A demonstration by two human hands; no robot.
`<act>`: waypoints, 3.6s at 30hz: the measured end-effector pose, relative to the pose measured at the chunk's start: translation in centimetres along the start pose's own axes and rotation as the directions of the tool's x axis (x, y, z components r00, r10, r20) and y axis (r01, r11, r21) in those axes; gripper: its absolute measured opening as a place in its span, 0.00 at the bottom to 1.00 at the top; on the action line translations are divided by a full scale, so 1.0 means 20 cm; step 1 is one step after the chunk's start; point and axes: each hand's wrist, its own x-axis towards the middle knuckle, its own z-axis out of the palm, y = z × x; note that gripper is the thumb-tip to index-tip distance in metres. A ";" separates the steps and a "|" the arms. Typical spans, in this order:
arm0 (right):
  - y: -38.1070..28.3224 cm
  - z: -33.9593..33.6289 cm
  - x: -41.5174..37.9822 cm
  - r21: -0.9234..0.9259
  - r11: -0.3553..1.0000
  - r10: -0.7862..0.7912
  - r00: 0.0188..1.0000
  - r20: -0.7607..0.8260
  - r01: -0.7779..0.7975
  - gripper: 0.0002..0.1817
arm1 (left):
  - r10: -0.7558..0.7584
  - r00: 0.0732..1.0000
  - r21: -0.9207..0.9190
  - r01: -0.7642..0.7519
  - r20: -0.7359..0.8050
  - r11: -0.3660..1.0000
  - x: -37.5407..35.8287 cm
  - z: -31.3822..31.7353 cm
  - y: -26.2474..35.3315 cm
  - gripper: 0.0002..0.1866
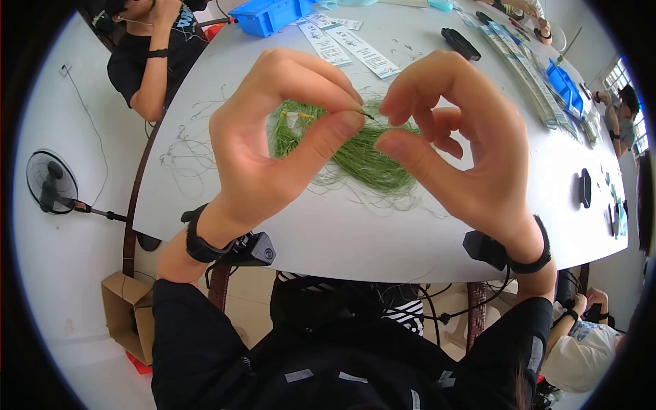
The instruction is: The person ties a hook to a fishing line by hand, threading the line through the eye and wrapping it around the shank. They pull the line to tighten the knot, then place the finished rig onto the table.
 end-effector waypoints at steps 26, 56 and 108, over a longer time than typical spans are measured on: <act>-0.01 0.00 -0.01 0.370 0.840 0.308 0.910 0.278 -0.397 0.11 | -0.032 0.997 -0.071 0.038 0.071 0.997 -0.02 0.00 0.01 0.06; -0.06 0.04 -0.05 0.253 0.921 0.282 0.955 0.095 -0.297 0.09 | 0.067 0.991 0.009 -0.069 0.116 0.998 -0.02 -0.01 0.00 0.07; -0.03 -0.08 0.03 -0.133 0.978 0.178 0.978 0.111 -0.162 0.02 | -0.057 0.981 -0.140 0.031 -0.185 0.990 0.01 -0.05 -0.05 0.05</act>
